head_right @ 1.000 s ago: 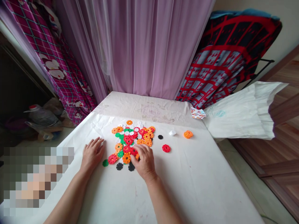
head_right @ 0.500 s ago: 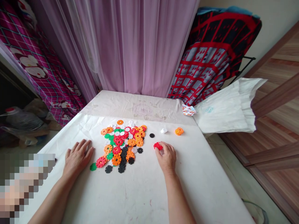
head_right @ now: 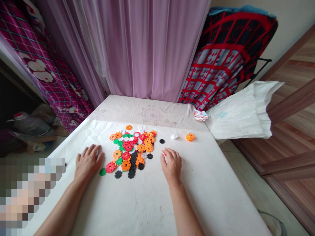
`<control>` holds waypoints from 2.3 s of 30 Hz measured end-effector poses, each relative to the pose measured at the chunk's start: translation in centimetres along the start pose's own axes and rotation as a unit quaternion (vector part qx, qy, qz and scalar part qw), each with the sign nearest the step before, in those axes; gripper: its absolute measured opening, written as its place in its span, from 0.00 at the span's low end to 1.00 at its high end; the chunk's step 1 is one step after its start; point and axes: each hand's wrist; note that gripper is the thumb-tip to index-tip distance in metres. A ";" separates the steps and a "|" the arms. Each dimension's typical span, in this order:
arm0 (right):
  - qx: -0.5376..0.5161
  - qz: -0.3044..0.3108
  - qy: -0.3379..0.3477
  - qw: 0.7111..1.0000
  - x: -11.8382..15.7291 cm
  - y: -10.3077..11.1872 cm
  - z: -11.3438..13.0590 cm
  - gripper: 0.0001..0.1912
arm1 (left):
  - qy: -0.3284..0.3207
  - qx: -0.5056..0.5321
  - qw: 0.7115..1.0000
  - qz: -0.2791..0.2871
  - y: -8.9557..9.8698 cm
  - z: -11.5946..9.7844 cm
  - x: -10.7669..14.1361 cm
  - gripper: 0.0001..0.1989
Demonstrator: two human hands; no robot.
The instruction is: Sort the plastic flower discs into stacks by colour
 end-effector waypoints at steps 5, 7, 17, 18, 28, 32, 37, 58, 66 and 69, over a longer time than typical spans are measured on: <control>-0.145 0.118 0.122 0.975 -0.3 -0.2 9.7 0.07 | 0.004 -0.001 1.000 0.007 0.1 -0.2 0.1 0.26; -0.173 0.165 0.166 0.957 -0.6 -0.7 13.0 0.06 | 0.003 0.001 1.000 0.006 0.2 -0.1 0.1 0.26; -0.144 0.286 0.260 0.911 -1.9 -3.3 16.7 0.06 | -0.003 0.022 1.000 -0.007 -0.1 0.2 0.3 0.25; -0.147 0.278 0.246 0.917 -1.8 -3.5 16.5 0.06 | -0.002 0.020 1.000 -0.005 -0.1 0.2 0.3 0.25; -0.269 0.059 0.049 0.960 -1.3 -3.1 12.2 0.14 | -0.014 0.032 0.999 0.010 -0.5 0.1 1.1 0.28; -0.195 0.017 -0.072 0.978 -1.3 -1.4 5.3 0.14 | -0.156 0.062 0.985 0.036 -2.0 -0.3 3.8 0.38; -0.051 -0.018 -0.202 0.978 0.0 -0.2 -3.6 0.21 | -0.260 0.066 0.963 0.023 -3.8 -3.0 6.1 0.54; 0.013 0.086 -0.052 0.995 0.4 -0.5 -4.3 0.16 | -0.032 0.245 0.966 -0.072 -1.6 -0.6 0.3 0.24; -0.022 0.020 -0.042 0.999 -0.5 -0.3 -0.9 0.13 | -0.034 0.214 0.974 -0.067 -2.2 -0.9 0.1 0.20; -0.095 0.080 0.047 0.991 -1.6 -0.8 4.2 0.14 | -0.039 0.187 0.980 -0.049 -2.1 -1.1 0.2 0.20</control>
Point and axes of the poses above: each hand's wrist, its own x-axis away from the middle knuckle, its own y-axis out of the back of the hand, z = x × y, and after that the axes turned 10 degrees about x, right-handed
